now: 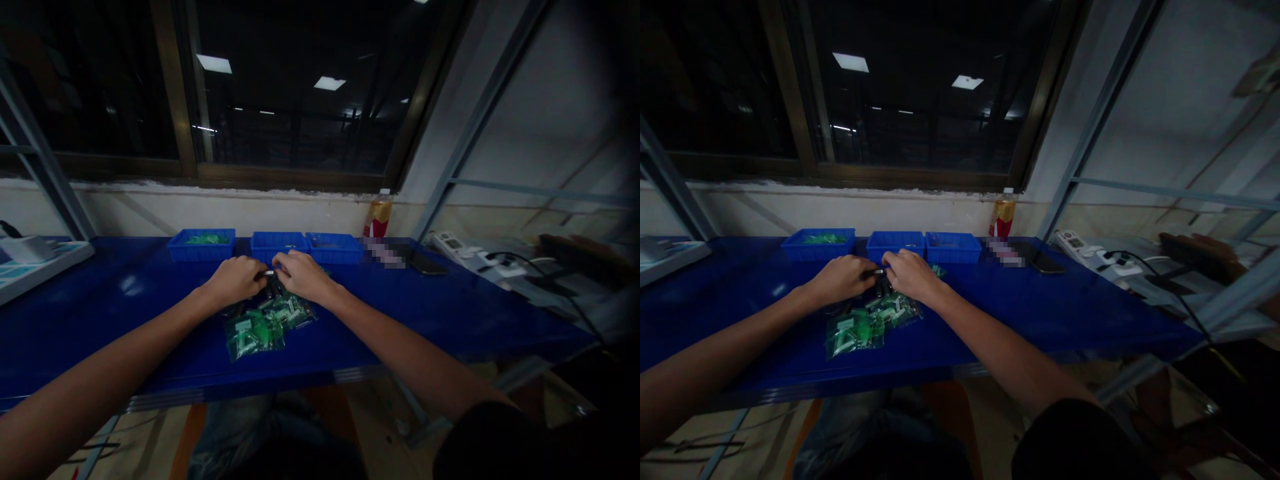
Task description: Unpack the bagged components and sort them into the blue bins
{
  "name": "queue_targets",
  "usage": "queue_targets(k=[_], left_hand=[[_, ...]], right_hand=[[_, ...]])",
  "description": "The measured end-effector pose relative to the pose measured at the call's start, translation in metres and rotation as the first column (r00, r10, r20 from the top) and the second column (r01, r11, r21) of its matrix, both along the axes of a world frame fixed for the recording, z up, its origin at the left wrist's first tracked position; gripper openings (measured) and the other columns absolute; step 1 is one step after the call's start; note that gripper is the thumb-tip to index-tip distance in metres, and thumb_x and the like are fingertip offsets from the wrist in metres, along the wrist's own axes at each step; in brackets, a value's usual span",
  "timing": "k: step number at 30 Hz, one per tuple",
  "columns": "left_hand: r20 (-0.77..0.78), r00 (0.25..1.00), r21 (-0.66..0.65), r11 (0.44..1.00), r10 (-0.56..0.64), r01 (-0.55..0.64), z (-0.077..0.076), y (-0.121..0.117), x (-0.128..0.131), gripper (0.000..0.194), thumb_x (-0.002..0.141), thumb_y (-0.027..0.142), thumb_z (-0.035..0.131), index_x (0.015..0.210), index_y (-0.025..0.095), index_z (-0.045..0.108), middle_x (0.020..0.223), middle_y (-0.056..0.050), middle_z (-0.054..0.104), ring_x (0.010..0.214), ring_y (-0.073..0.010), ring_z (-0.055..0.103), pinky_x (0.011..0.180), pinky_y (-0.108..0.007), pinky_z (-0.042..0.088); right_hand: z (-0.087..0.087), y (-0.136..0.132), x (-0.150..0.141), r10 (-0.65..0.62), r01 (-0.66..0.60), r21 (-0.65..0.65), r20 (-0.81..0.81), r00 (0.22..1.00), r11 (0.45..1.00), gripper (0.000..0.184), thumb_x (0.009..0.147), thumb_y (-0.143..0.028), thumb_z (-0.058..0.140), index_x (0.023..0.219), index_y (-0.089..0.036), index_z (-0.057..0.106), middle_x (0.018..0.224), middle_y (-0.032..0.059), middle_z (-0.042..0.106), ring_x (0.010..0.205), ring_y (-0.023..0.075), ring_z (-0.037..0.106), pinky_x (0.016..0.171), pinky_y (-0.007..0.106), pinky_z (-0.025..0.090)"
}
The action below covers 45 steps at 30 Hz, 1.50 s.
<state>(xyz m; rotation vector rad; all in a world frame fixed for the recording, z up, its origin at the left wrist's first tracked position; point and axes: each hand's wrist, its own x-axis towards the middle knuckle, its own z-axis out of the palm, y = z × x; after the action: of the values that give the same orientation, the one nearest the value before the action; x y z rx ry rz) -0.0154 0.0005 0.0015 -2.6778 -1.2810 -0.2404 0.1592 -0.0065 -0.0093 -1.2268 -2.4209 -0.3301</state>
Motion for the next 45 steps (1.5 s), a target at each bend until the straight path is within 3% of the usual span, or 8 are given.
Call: queue_targets(k=[5,10,16,22,30,35,41,45], left_hand=[[0.007,0.999,-0.029,0.999,0.033,-0.033,-0.004,0.004,-0.001,0.029,0.08,0.035,0.041,0.086,0.019,0.065,0.085,-0.008,0.068,0.079,-0.0237,0.064,0.065,-0.028,0.046],[0.032,0.999,-0.029,1.0,-0.003,0.004,-0.005,0.005,-0.001,0.026,0.08,0.031,0.041,0.082,0.019,0.064,0.078,-0.007,0.068,0.075,-0.0233,0.064,0.061,-0.027,0.044],[0.192,0.981,0.091,0.995,0.013,-0.031,-0.003,0.006,-0.002,0.024,0.083,0.031,0.04,0.092,0.02,0.06,0.081,-0.005,0.067,0.074,-0.0219,0.064,0.058,-0.026,0.044],[0.375,0.92,0.211,0.977,-0.114,0.035,-0.005,0.011,-0.004,0.026,0.086,0.034,0.044,0.106,0.022,0.053,0.092,-0.003,0.066,0.079,-0.0184,0.063,0.066,-0.026,0.046],[0.38,0.918,0.196,0.98,-0.113,0.04,-0.006,0.012,-0.004,0.026,0.089,0.032,0.037,0.105,0.02,0.054,0.092,-0.006,0.067,0.083,-0.0203,0.064,0.069,-0.027,0.046],[0.371,0.92,0.145,0.986,-0.129,0.08,-0.006,0.009,-0.002,0.028,0.09,0.032,0.033,0.101,0.019,0.055,0.085,-0.006,0.067,0.075,-0.0193,0.064,0.064,-0.026,0.045],[0.409,0.899,0.144,0.983,-0.16,0.109,-0.007,0.01,-0.002,0.028,0.084,0.032,0.045,0.109,0.02,0.05,0.08,-0.002,0.065,0.07,-0.0178,0.062,0.059,-0.025,0.045],[0.414,0.896,0.158,0.982,-0.158,0.1,-0.007,0.011,-0.002,0.025,0.087,0.034,0.041,0.103,0.02,0.054,0.085,-0.004,0.065,0.074,-0.0183,0.062,0.064,-0.026,0.045]], right_hand=[[0.002,-0.006,-0.003,0.095,-0.097,0.037,0.054,0.994,0.995,0.023,0.077,-0.018,0.051,0.1,-0.018,0.051,0.095,0.0055,0.058,0.09,0.0187,0.049,0.077,0.03,0.035],[0.001,-0.005,-0.004,0.076,-0.084,0.096,0.082,0.994,0.992,0.01,0.079,-0.02,0.051,0.089,-0.018,0.054,0.089,0.0054,0.057,0.086,0.019,0.048,0.075,0.031,0.035],[0.001,0.003,0.001,0.096,-0.084,0.073,-0.187,0.978,0.994,0.012,0.084,-0.026,0.046,0.085,-0.017,0.054,0.078,0.0039,0.057,0.076,0.0159,0.049,0.07,0.029,0.037],[0.0,0.011,0.008,0.117,-0.117,0.021,-0.347,0.931,0.993,0.013,0.086,-0.026,0.045,0.08,-0.017,0.052,0.073,0.0022,0.055,0.07,0.0135,0.05,0.066,0.026,0.038],[0.003,0.003,0.005,0.154,-0.151,0.037,-0.363,0.919,0.988,0.026,0.079,-0.026,0.054,0.103,-0.017,0.047,0.083,0.002,0.054,0.075,0.0135,0.051,0.069,0.025,0.039],[0.004,0.001,0.004,0.16,-0.141,0.085,-0.293,0.943,0.986,0.008,0.082,-0.02,0.047,0.089,-0.017,0.051,0.082,0.0027,0.053,0.075,0.0132,0.049,0.069,0.025,0.038],[0.006,0.002,0.004,0.131,-0.124,0.043,-0.285,0.949,0.991,0.018,0.088,-0.024,0.039,0.082,-0.016,0.053,0.077,0.0034,0.055,0.075,0.0136,0.05,0.07,0.027,0.037],[0.008,-0.002,0.003,0.13,-0.13,0.021,-0.307,0.943,0.991,0.017,0.088,-0.025,0.039,0.084,-0.017,0.054,0.077,0.0033,0.055,0.077,0.0143,0.051,0.071,0.027,0.039]])
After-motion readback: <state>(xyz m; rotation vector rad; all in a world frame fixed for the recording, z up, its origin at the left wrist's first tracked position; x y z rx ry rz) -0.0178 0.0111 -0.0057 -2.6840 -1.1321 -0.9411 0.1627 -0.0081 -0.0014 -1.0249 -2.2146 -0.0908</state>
